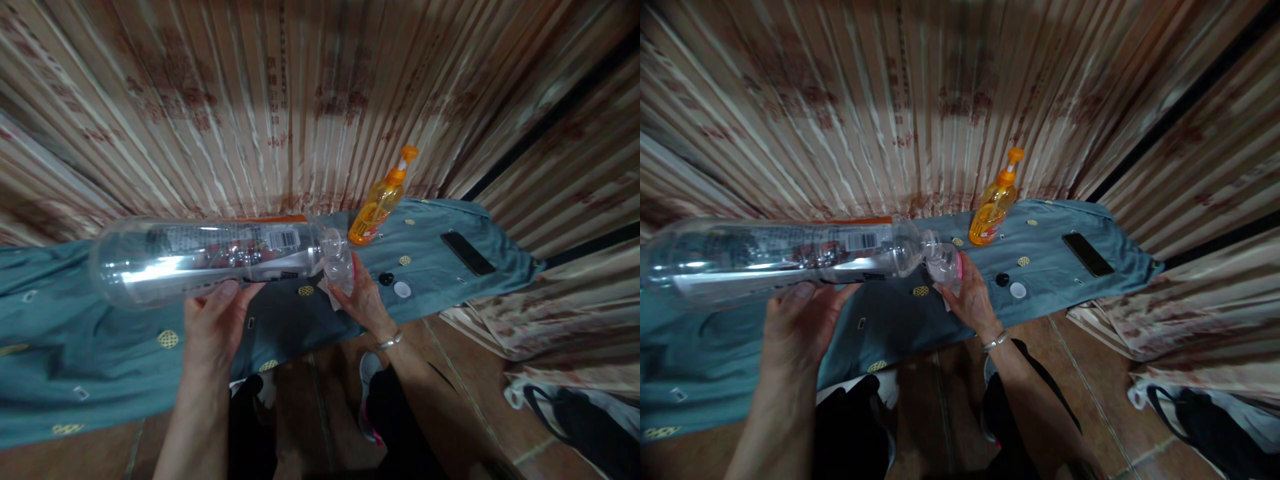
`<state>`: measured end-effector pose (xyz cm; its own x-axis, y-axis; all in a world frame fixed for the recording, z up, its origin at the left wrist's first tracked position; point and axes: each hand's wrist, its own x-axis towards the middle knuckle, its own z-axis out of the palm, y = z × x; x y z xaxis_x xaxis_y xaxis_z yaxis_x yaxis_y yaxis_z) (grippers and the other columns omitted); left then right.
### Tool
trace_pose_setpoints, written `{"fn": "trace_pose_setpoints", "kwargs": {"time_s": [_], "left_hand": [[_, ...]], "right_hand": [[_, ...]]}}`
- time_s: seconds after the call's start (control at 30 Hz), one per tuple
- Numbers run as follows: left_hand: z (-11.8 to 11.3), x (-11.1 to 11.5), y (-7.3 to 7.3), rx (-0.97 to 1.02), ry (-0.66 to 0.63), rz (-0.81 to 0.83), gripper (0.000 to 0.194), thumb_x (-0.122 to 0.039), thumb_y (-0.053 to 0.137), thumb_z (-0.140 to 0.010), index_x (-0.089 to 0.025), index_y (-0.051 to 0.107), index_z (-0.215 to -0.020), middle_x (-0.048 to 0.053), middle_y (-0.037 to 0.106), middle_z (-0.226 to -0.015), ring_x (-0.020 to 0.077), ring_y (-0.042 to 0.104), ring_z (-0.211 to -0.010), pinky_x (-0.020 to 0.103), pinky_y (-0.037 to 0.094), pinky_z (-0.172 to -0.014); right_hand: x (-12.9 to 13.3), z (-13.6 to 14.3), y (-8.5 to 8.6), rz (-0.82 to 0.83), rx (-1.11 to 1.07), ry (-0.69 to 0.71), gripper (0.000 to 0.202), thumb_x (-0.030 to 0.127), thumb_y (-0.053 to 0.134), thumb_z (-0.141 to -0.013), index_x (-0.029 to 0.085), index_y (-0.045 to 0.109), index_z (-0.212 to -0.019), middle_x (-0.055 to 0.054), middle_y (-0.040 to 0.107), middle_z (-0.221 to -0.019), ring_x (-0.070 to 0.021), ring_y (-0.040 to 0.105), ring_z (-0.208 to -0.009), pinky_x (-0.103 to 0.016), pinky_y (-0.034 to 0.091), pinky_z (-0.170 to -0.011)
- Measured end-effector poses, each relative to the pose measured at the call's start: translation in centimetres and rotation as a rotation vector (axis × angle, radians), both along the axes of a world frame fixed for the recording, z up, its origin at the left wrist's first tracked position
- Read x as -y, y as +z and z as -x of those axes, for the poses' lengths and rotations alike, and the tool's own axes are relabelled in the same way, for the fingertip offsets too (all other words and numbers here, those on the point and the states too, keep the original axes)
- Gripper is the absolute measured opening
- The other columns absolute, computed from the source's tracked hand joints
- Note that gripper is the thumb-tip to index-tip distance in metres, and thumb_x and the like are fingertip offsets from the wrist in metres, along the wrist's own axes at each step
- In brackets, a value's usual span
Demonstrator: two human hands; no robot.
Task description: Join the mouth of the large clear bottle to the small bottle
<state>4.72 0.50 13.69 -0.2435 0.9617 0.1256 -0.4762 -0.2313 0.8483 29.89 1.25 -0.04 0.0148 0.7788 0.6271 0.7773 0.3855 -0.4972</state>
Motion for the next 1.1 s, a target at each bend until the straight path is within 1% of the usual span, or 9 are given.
{"fn": "trace_pose_setpoints", "kwargs": {"time_s": [0.13, 0.2, 0.27, 0.4, 0.5, 0.57, 0.73, 0.97, 1.1], "left_hand": [[0.2, 0.0, 0.0, 0.024, -0.016, -0.006, 0.04, -0.036, 0.101, -0.055, -0.024, 0.065, -0.07, -0.004, 0.064, -0.062, 0.0217, 0.072, -0.072, 0.046, 0.07, -0.078], [0.1, 0.0, 0.3, 0.037, -0.007, 0.0, 0.04, -0.033, 0.101, -0.053, -0.025, 0.068, -0.075, -0.006, 0.064, -0.061, 0.0182, 0.067, -0.062, 0.043, 0.07, -0.074], [-0.1, 0.1, 0.7, 0.045, -0.006, 0.008, 0.043, -0.028, 0.101, -0.05, -0.025, 0.07, -0.079, -0.006, 0.064, -0.061, 0.0176, 0.066, -0.059, 0.043, 0.071, -0.072], [-0.4, 0.1, 1.3, 0.028, -0.009, 0.007, 0.044, -0.029, 0.101, -0.047, -0.026, 0.071, -0.08, -0.004, 0.067, -0.065, 0.0241, 0.074, -0.07, 0.045, 0.071, -0.073], [-0.3, 0.1, 1.2, -0.009, -0.02, -0.004, 0.041, -0.036, 0.101, -0.05, -0.026, 0.071, -0.077, 0.001, 0.073, -0.073, 0.0303, 0.078, -0.083, 0.046, 0.071, -0.074], [-0.2, 0.1, 1.2, -0.031, -0.03, -0.004, 0.04, -0.036, 0.099, -0.053, -0.027, 0.071, -0.079, 0.002, 0.077, -0.08, 0.0323, 0.079, -0.091, 0.047, 0.07, -0.076], [-0.3, 0.1, 1.4, -0.04, -0.022, 0.004, 0.045, -0.032, 0.098, -0.051, -0.026, 0.073, -0.088, 0.003, 0.08, -0.092, 0.0331, 0.078, -0.097, 0.047, 0.07, -0.077], [-0.5, 0.2, 1.6, -0.017, -0.04, -0.015, 0.046, -0.03, 0.098, -0.052, -0.028, 0.073, -0.091, 0.003, 0.081, -0.093, 0.0347, 0.077, -0.105, 0.052, 0.069, -0.087], [-0.6, 0.2, 1.6, -0.003, -0.02, -0.024, 0.052, -0.029, 0.099, -0.052, -0.029, 0.075, -0.098, 0.002, 0.081, -0.097, 0.0326, 0.078, -0.103, 0.048, 0.069, -0.085]], "right_hand": [[0.0, 0.0, -0.1, -0.013, 0.028, -0.01, 0.087, 0.054, 0.066, -0.1, 0.019, 0.025, -0.169, -0.024, 0.06, -0.154, -0.0395, 0.064, -0.14, -0.064, 0.059, -0.112], [0.0, 0.0, -0.2, -0.026, 0.038, -0.012, 0.088, 0.054, 0.066, -0.101, 0.019, 0.024, -0.169, -0.024, 0.06, -0.154, -0.0396, 0.064, -0.14, -0.064, 0.06, -0.111], [0.0, -0.1, -0.2, -0.038, 0.046, -0.009, 0.088, 0.054, 0.066, -0.101, 0.018, 0.023, -0.17, -0.024, 0.059, -0.155, -0.0397, 0.063, -0.141, -0.063, 0.06, -0.111], [0.0, -0.1, -0.2, -0.031, 0.049, -0.002, 0.09, 0.054, 0.066, -0.101, 0.016, 0.022, -0.169, -0.025, 0.06, -0.155, -0.0392, 0.063, -0.142, -0.062, 0.06, -0.111], [0.0, -0.2, -0.1, -0.02, 0.046, 0.0, 0.089, 0.054, 0.067, -0.1, 0.016, 0.024, -0.169, -0.025, 0.061, -0.154, -0.0397, 0.064, -0.14, -0.063, 0.06, -0.109], [0.0, -0.2, -0.1, -0.012, 0.044, 0.004, 0.09, 0.054, 0.067, -0.1, 0.016, 0.022, -0.169, -0.025, 0.061, -0.154, -0.0397, 0.064, -0.141, -0.063, 0.06, -0.109], [0.1, -0.2, 0.0, -0.007, 0.052, 0.008, 0.089, 0.055, 0.065, -0.101, 0.015, 0.022, -0.168, -0.025, 0.06, -0.155, -0.0385, 0.063, -0.141, -0.061, 0.059, -0.112], [0.0, -0.2, 0.0, 0.015, 0.052, -0.003, 0.091, 0.058, 0.065, -0.1, 0.016, 0.023, -0.168, -0.025, 0.059, -0.156, -0.0387, 0.063, -0.141, -0.06, 0.059, -0.113], [0.1, -0.1, 0.1, -0.016, 0.057, 0.001, 0.087, 0.056, 0.063, -0.102, 0.015, 0.022, -0.168, -0.026, 0.06, -0.155, -0.0384, 0.064, -0.14, -0.06, 0.059, -0.112]]}}
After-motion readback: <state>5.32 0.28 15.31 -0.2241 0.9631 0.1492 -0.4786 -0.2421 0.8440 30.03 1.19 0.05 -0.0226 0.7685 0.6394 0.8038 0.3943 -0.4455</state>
